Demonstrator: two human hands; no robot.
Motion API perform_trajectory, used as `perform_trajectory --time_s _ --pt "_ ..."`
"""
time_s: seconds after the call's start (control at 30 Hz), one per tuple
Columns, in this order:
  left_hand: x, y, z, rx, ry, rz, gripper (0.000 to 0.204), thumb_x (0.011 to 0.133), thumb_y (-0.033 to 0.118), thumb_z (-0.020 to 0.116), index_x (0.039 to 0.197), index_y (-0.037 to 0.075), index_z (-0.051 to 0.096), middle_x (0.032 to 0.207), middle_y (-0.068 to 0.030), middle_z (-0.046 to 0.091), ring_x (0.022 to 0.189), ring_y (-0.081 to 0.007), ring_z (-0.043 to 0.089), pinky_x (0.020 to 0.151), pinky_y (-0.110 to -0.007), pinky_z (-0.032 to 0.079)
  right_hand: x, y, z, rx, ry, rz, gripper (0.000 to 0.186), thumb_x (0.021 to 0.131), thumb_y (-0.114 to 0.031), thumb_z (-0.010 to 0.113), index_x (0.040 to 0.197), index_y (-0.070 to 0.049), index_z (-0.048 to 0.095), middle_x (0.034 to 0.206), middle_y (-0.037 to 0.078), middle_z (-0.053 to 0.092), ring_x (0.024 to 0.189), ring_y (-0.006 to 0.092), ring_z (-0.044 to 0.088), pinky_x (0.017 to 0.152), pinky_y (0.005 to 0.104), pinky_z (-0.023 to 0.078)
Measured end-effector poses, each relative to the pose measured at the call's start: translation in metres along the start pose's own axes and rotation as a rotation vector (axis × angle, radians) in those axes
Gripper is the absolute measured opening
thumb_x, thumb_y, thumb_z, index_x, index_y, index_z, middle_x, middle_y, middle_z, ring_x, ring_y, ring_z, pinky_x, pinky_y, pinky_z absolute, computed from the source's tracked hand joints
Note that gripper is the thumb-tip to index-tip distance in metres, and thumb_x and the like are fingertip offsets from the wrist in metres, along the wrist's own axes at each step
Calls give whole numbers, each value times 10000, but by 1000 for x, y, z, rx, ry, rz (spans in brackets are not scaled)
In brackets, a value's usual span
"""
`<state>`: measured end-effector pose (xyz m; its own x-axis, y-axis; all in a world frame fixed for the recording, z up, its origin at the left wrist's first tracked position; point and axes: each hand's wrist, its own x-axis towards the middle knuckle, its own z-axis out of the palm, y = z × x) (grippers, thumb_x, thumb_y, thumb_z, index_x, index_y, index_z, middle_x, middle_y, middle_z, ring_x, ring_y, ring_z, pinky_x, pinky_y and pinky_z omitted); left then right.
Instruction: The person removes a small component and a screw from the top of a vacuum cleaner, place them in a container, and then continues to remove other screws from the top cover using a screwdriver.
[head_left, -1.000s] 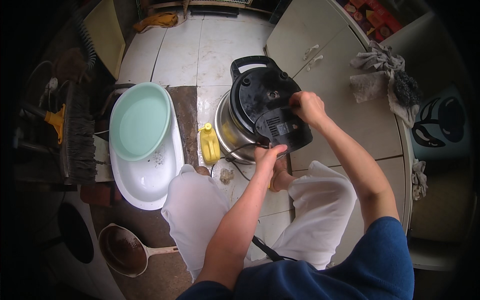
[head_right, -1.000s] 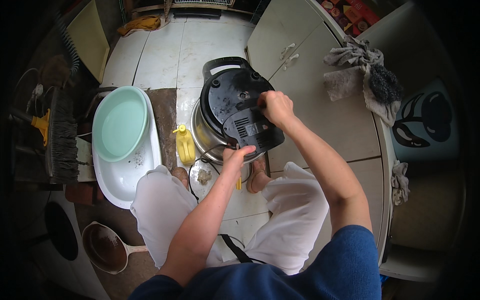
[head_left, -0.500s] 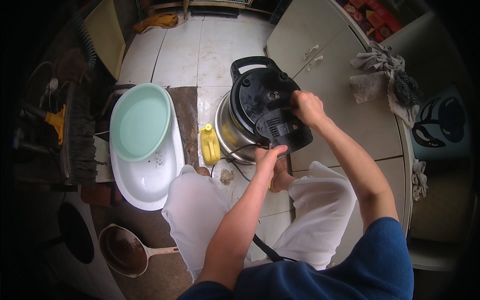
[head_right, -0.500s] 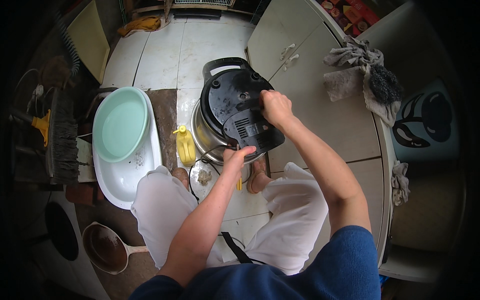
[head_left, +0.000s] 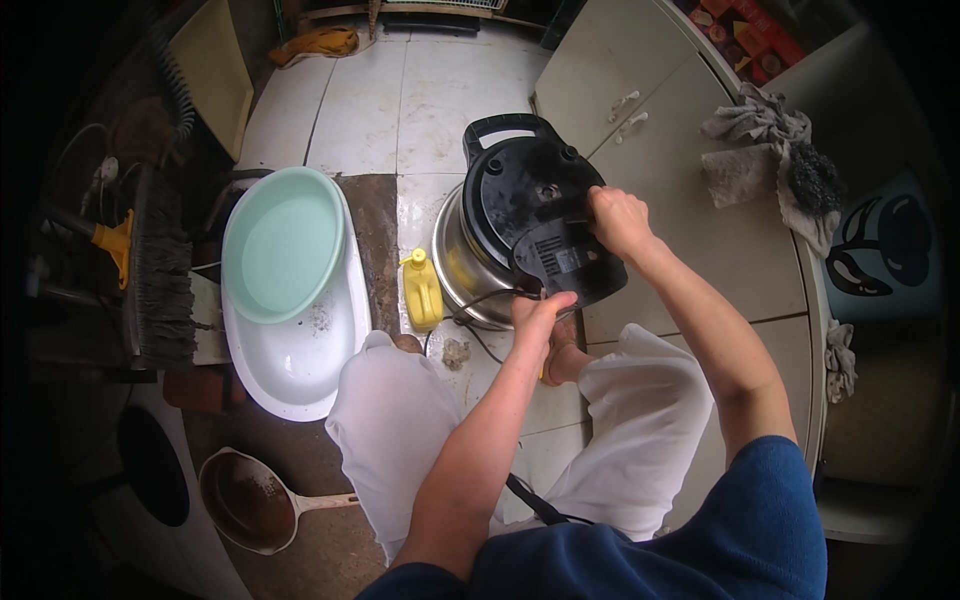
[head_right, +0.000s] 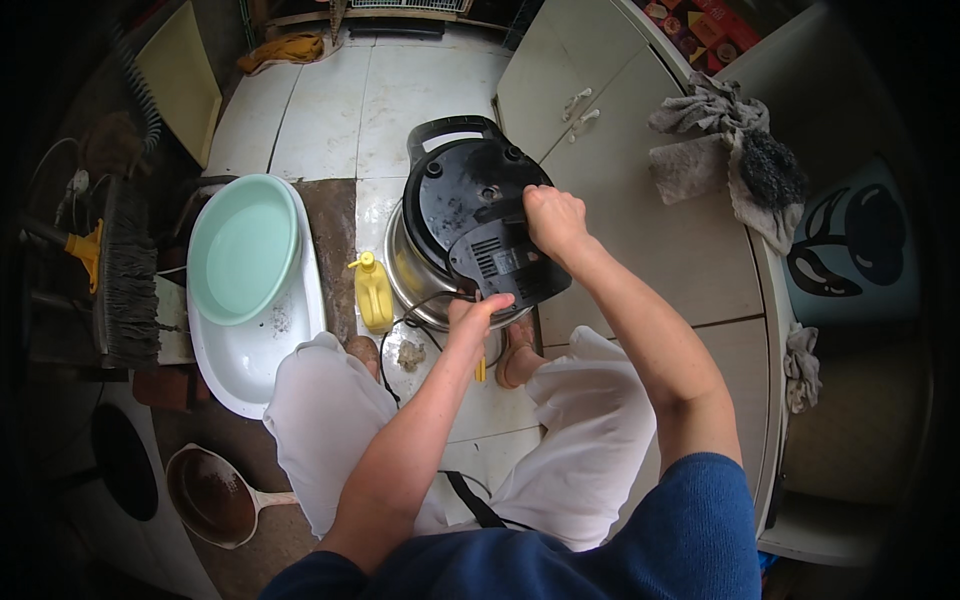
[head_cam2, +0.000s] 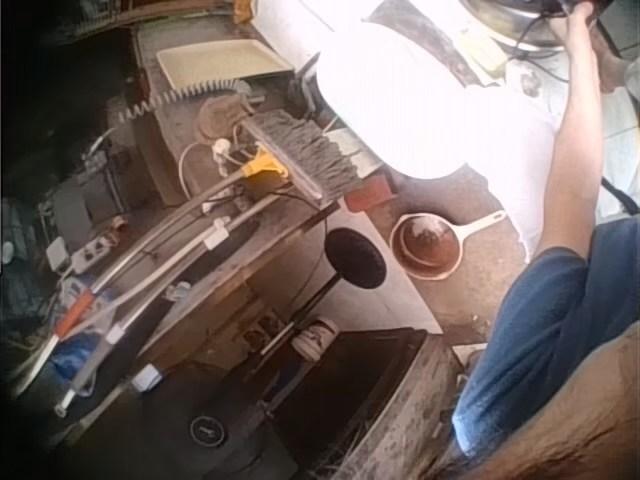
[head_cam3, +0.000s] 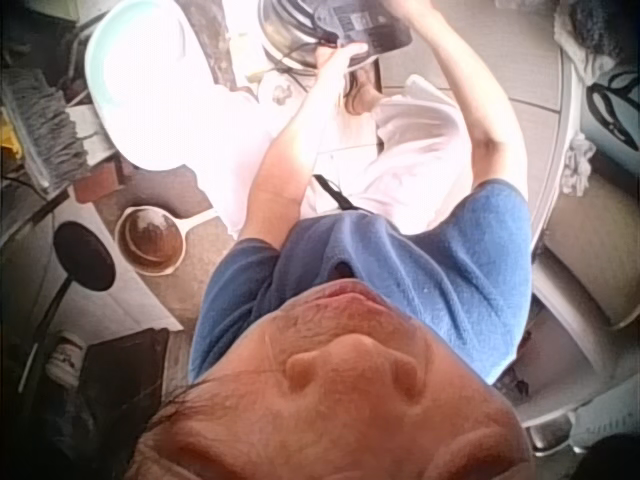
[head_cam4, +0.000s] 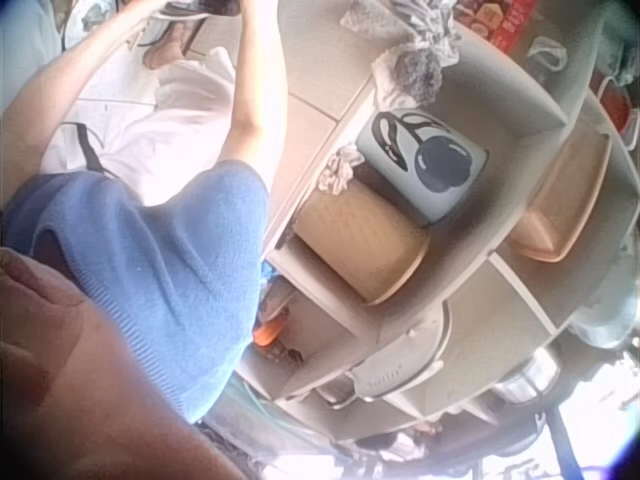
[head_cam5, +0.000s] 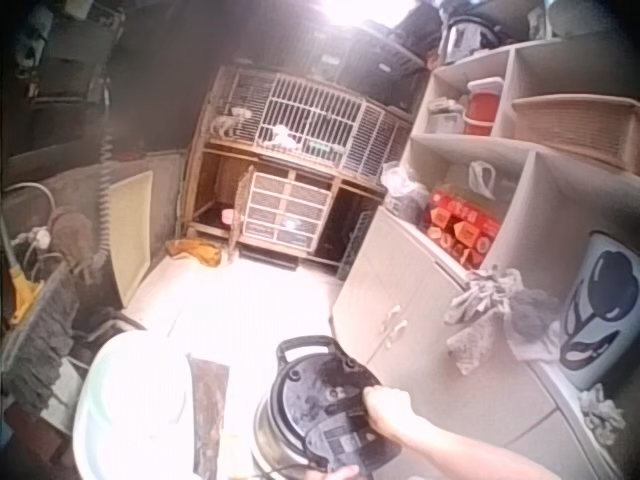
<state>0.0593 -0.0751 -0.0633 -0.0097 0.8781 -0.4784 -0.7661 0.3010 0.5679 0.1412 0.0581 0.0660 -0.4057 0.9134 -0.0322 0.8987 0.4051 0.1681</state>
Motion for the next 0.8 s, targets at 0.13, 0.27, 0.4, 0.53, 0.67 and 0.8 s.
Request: perform_trajectory --time_s 0.13,0.27,0.4,0.53,0.67,0.8 --pt "-9 11 5 -4 30 -18 332 644 -9 738 959 1 633 899 -64 660 801 -176 628 737 -288 489 -5 -3 -13 51 -101 50 243 718 -196 740 906 -54 681 923 165 677 877 369 652 769 450 524" --pt "-6 8 2 9 39 -7 337 643 -6 740 963 3 633 908 -63 658 811 -176 626 745 -290 488 -3 2 -14 195 -16 148 292 714 -221 747 965 -82 696 898 160 689 876 362 656 777 450 521" --pt "-4 6 2 -16 20 -3 344 643 -5 740 968 8 626 902 -60 653 809 -178 622 742 -291 486 -1 -4 0 249 24 120 255 720 -186 716 957 -92 711 877 163 691 862 345 661 765 438 525" --pt "-6 8 5 34 51 -43 343 645 -7 738 967 13 621 899 -58 648 810 -174 618 736 -291 484 2 -11 12 243 12 68 221 733 -179 693 939 -106 723 844 154 690 830 339 665 751 438 526" --pt "-4 6 0 -3 28 -1 352 644 -11 737 974 13 617 905 -57 645 815 -170 614 733 -291 481 2 -17 10 253 4 80 201 769 -232 705 926 -109 728 909 132 693 872 329 660 750 435 524" --pt "-8 12 5 51 46 -51 347 645 -12 739 970 13 619 904 -54 643 814 -168 614 735 -291 482 -4 10 14 304 49 204 168 811 -247 679 918 -127 729 938 105 678 899 322 647 765 428 515"
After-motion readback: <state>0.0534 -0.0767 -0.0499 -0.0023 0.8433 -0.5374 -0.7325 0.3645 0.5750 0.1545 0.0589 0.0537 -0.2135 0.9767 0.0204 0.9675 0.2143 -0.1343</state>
